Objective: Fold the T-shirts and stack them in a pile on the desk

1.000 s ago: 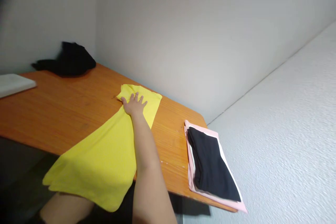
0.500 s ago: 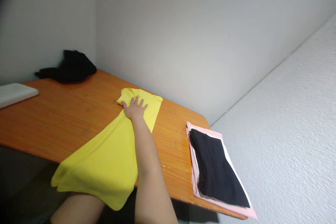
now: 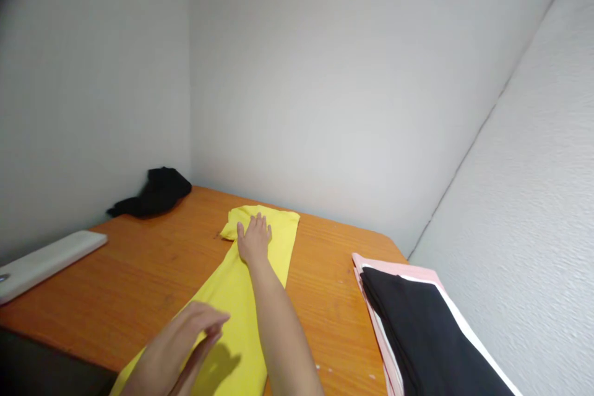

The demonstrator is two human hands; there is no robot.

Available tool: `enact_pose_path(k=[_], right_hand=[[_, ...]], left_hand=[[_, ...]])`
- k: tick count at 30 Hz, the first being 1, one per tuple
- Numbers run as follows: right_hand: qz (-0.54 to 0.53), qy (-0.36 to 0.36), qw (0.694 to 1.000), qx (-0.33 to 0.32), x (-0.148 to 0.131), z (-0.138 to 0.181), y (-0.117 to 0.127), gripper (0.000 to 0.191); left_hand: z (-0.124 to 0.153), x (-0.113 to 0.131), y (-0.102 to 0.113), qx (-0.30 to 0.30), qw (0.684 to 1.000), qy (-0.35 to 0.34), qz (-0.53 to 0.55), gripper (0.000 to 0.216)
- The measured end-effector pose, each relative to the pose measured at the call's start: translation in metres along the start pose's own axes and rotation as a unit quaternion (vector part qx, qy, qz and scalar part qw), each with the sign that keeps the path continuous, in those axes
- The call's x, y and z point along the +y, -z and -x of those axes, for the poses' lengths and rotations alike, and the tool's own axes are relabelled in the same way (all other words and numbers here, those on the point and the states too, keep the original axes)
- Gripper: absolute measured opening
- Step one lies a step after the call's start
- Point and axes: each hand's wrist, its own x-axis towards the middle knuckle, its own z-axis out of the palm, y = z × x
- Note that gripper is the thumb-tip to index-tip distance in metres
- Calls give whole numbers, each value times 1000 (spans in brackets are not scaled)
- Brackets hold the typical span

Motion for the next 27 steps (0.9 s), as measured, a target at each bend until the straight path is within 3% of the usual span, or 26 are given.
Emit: enact_pose_path(k=[3,5,8,10,15,18,20,24,27], right_hand=[[55,-34,998,26,6,-9,11,59],[84,-72,994,15,18,-19,21,60],[86,-108,990,-35,50,-35,29,68],[88,-113,987,-74,74,-41,27,74],[112,-103,980,-125,108,-49,19,79],[131,-87,979,-134,101,-57,19,77],[137,-50,981,-130,87,-60,18,73],[72,78,987,-118,55,-52,7,76],[42,94,983,-150,44,-41,-5,90]], left_hand=[[-49,-29,-10,-153,988,5,-29,38],[-66,-48,-15,-227,971,33,-72,55],[-68,-67,-19,-294,947,84,-100,83],[-62,-72,-22,-314,938,109,-103,89],[-56,-64,-28,-309,939,122,-89,89],[-70,-62,-28,-291,948,90,-92,84],[-91,-70,-25,-245,958,100,-113,65],[-147,-116,-23,-135,962,181,-154,34],[-185,-166,-34,-127,950,225,-173,28]])
